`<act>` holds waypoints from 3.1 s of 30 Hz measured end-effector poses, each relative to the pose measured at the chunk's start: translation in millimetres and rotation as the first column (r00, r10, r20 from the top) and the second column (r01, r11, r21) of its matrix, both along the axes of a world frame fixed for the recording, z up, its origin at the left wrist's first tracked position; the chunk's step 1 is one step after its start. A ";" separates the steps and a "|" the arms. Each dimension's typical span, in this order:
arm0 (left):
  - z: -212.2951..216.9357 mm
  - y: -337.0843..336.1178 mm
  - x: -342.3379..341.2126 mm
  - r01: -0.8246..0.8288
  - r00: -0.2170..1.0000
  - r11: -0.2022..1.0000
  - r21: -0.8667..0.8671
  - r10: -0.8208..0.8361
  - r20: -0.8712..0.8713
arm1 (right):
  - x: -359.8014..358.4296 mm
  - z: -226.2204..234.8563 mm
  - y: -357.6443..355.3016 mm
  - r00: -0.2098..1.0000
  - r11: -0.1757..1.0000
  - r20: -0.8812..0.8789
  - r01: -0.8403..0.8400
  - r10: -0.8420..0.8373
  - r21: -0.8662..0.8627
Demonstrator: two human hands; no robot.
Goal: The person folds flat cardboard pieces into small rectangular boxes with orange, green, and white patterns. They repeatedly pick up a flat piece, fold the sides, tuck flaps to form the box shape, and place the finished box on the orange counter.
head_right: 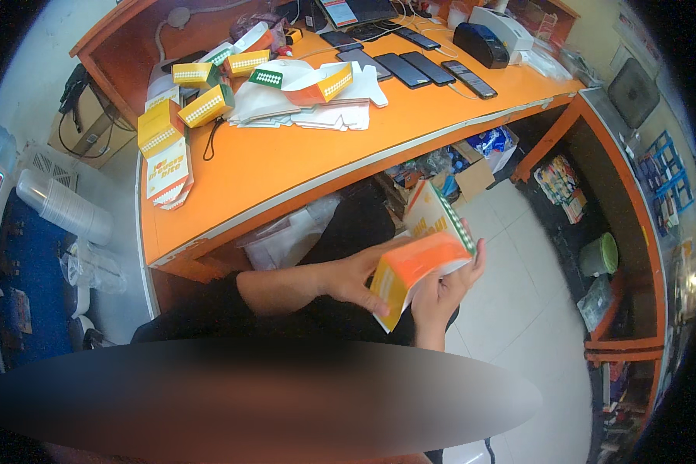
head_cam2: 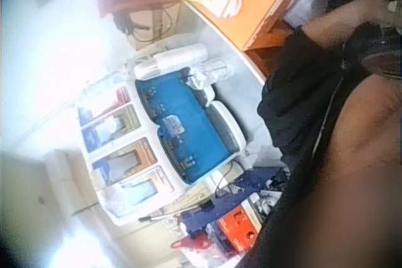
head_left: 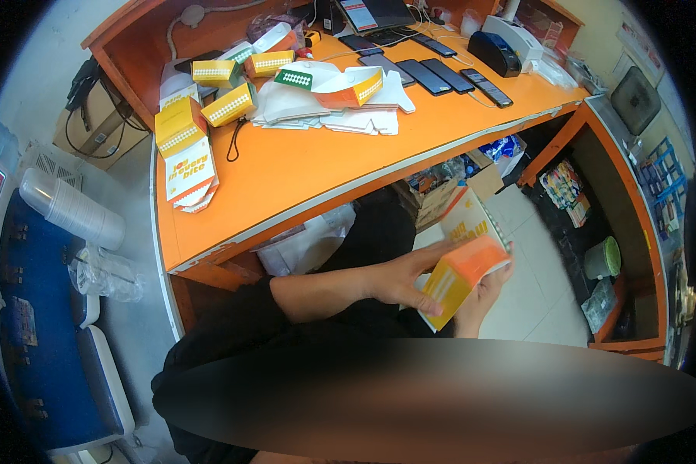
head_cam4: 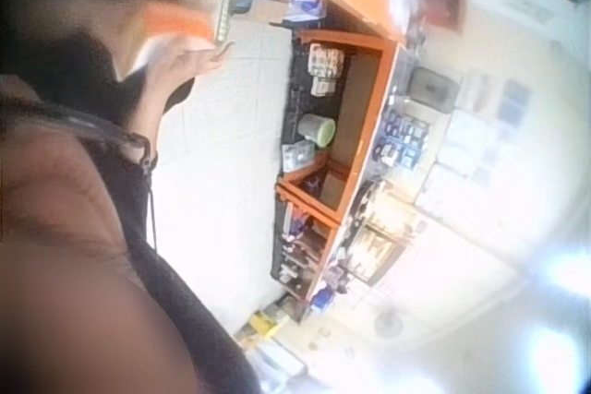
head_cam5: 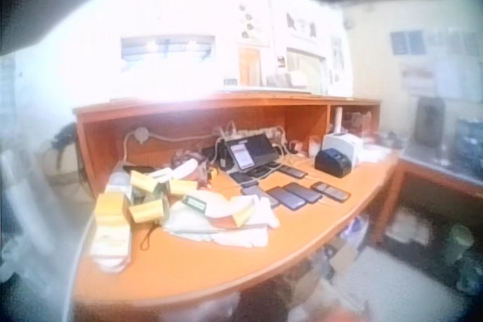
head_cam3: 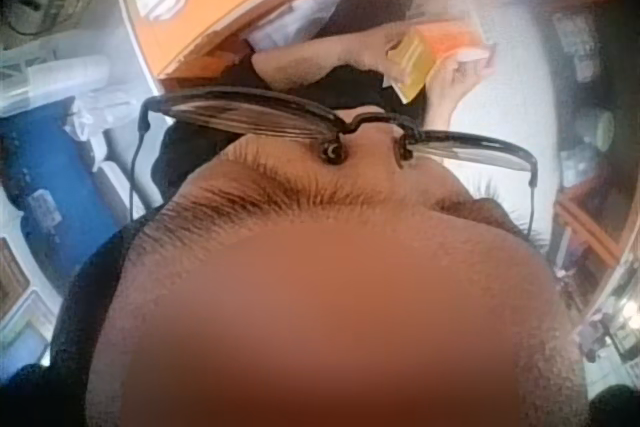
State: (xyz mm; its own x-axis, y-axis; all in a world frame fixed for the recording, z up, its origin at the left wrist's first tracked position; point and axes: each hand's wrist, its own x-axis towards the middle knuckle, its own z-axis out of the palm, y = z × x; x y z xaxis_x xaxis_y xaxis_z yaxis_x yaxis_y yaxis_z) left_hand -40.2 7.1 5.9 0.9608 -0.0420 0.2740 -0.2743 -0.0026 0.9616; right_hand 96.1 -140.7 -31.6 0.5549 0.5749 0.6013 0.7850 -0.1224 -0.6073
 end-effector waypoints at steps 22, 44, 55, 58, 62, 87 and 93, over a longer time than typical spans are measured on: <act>134.2 202.4 12.9 -0.620 0.036 -0.615 0.487 0.598 0.800 | -83.7 156.7 -14.3 0.356 0.225 0.083 -0.737 0.931 0.637; 128.8 360.9 -54.1 0.214 0.341 -0.848 0.485 0.530 0.776 | -82.7 174.6 33.3 -0.050 -0.064 0.296 -0.997 0.954 0.040; 64.1 295.9 4.0 -0.171 0.679 -0.318 0.933 0.647 0.345 | -57.5 130.6 15.5 0.158 0.123 0.213 -0.978 0.964 0.168; 41.4 296.0 17.0 -0.242 0.686 -0.155 0.958 0.670 0.282 | -46.6 112.9 7.2 0.344 0.291 0.102 -0.891 0.933 0.349; 25.7 296.3 35.0 -0.303 0.710 0.010 0.953 0.670 0.219 | -47.0 94.7 -5.1 0.428 0.391 -0.015 -0.808 0.903 0.440; 107.2 212.5 15.6 -0.813 0.436 0.059 0.580 0.722 0.537 | -45.6 70.5 7.5 0.557 0.750 -0.502 -0.504 0.662 0.430; 98.9 195.6 34.1 -0.913 0.338 -0.173 0.370 0.191 0.922 | -24.7 63.4 22.7 0.485 0.867 -0.719 -0.282 0.498 0.410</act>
State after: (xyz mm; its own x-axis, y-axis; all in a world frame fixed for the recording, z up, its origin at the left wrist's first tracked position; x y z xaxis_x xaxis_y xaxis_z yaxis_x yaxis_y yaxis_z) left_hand -6.2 202.7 104.8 0.4257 -0.0738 0.9018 0.1312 -0.9811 -0.1423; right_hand 71.4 -118.0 31.9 0.6049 0.7770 0.1740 -0.0876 0.2821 -0.9554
